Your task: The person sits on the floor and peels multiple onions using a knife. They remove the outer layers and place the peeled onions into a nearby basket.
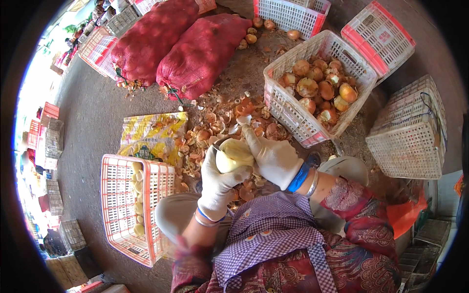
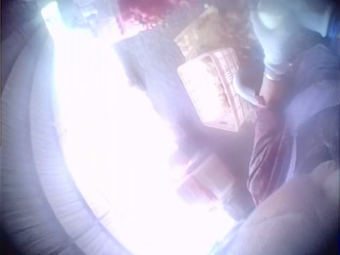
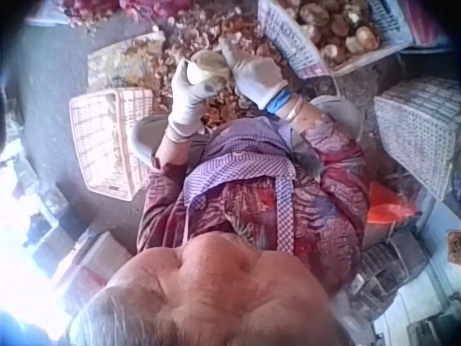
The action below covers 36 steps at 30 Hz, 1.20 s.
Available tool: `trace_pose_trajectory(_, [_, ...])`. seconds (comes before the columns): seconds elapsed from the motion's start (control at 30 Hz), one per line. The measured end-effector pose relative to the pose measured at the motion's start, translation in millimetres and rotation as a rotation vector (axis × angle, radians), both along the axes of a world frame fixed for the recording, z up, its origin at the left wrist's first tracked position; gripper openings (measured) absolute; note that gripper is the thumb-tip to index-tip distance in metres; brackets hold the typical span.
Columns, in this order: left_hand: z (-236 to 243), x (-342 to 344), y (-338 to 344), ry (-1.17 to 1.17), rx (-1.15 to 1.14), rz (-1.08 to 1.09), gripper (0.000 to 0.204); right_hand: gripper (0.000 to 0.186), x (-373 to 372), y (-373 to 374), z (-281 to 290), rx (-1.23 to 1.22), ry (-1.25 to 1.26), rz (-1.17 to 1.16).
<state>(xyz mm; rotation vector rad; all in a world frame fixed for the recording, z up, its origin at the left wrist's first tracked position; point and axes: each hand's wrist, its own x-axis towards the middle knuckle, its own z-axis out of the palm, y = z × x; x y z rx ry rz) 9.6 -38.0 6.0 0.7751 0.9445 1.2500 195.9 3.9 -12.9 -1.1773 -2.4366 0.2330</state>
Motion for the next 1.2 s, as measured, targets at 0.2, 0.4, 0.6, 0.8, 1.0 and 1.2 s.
trace_pose_trajectory(0.2, [4.8, 4.3, -3.1, -0.155, -0.009, -0.013, 0.081, 0.099, 7.6, 11.4, -2.9, 0.053, -0.01, 0.065])
trace_pose_trajectory(0.4, [10.8, 0.5, -3.5, -0.236, -0.06, -0.112, 0.078, 0.095, 6.7, 12.7, -1.8, 0.026, -0.019, 0.047])
trace_pose_trajectory(0.6, [9.2, 0.6, -4.2, -0.327, -0.071, -0.144, 0.079, 0.07, 5.8, 11.7, -10.9, -0.361, 0.194, 0.03])
trace_pose_trajectory(0.8, [5.4, -2.4, -5.5, -0.344, -0.121, -0.171, 0.087, 0.06, 6.5, 16.3, -3.2, -0.534, 0.239, -0.104])
trace_pose_trajectory(1.0, [-5.5, -15.4, -2.1, -0.379, -0.028, -0.298, 0.098, 0.072, 14.8, 11.1, 2.5, -0.191, 0.371, -0.063])
trace_pose_trajectory(1.2, [-8.8, -17.6, -9.6, -0.545, -0.138, -0.202, 0.104, 0.068, 14.2, 10.2, 25.6, -0.336, 0.025, -0.273])
